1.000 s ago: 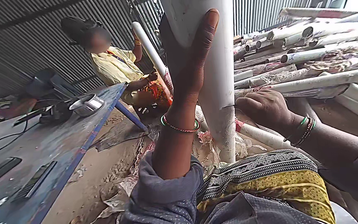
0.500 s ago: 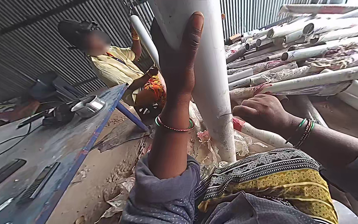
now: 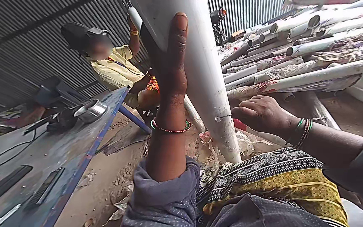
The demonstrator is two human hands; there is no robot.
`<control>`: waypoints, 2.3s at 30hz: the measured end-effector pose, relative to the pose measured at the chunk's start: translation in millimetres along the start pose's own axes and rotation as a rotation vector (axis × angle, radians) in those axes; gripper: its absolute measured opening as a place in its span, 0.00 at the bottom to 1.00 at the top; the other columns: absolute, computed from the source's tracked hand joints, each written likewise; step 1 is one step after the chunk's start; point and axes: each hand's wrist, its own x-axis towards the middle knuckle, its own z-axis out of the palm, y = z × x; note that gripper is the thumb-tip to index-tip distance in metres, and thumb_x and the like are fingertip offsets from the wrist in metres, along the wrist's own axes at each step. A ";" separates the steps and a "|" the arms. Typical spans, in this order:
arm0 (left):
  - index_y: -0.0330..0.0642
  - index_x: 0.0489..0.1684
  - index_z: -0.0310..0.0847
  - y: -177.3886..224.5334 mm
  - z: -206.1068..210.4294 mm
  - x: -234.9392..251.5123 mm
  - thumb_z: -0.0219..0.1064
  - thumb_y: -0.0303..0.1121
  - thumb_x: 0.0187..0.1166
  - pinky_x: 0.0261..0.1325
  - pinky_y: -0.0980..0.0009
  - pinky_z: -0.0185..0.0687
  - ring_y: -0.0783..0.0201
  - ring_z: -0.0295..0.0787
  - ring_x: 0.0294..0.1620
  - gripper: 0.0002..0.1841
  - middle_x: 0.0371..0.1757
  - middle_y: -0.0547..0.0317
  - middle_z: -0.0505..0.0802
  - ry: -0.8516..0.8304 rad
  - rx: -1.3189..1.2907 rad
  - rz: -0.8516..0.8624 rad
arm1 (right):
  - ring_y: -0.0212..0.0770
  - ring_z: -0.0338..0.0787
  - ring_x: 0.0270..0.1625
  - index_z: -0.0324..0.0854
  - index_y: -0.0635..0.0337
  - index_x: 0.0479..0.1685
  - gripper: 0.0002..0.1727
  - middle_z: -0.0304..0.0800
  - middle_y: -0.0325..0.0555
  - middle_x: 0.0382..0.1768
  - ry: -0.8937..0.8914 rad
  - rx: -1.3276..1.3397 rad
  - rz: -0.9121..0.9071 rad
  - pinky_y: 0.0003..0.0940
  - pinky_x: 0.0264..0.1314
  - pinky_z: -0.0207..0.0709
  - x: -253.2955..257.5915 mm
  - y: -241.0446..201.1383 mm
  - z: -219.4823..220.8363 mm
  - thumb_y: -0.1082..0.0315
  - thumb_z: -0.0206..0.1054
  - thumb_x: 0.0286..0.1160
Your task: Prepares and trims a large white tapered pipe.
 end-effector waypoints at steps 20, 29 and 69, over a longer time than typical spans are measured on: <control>0.25 0.80 0.50 -0.6 2.3 0.2 0.64 0.49 0.78 0.64 0.73 0.86 0.71 0.87 0.58 0.42 0.61 0.53 0.84 -0.042 0.042 -0.012 | 0.46 0.80 0.18 0.84 0.58 0.35 0.11 0.76 0.45 0.16 0.038 -0.016 0.029 0.39 0.18 0.69 -6.7 3.7 14.6 0.68 0.58 0.84; 0.24 0.82 0.45 -11.3 3.6 6.1 0.64 0.48 0.77 0.64 0.74 0.86 0.71 0.87 0.59 0.43 0.62 0.51 0.84 -0.003 0.062 -0.003 | 0.45 0.82 0.19 0.83 0.57 0.33 0.13 0.80 0.44 0.17 0.113 -0.002 0.125 0.39 0.18 0.68 8.3 0.2 -3.3 0.65 0.59 0.85; 0.32 0.62 0.68 -13.8 8.2 9.3 0.65 0.38 0.73 0.55 0.75 0.83 0.73 0.84 0.49 0.24 0.47 0.58 0.83 0.008 0.091 0.009 | 0.46 0.80 0.17 0.83 0.58 0.32 0.12 0.78 0.44 0.16 0.049 -0.032 0.155 0.39 0.18 0.66 -9.6 -9.7 14.8 0.66 0.59 0.84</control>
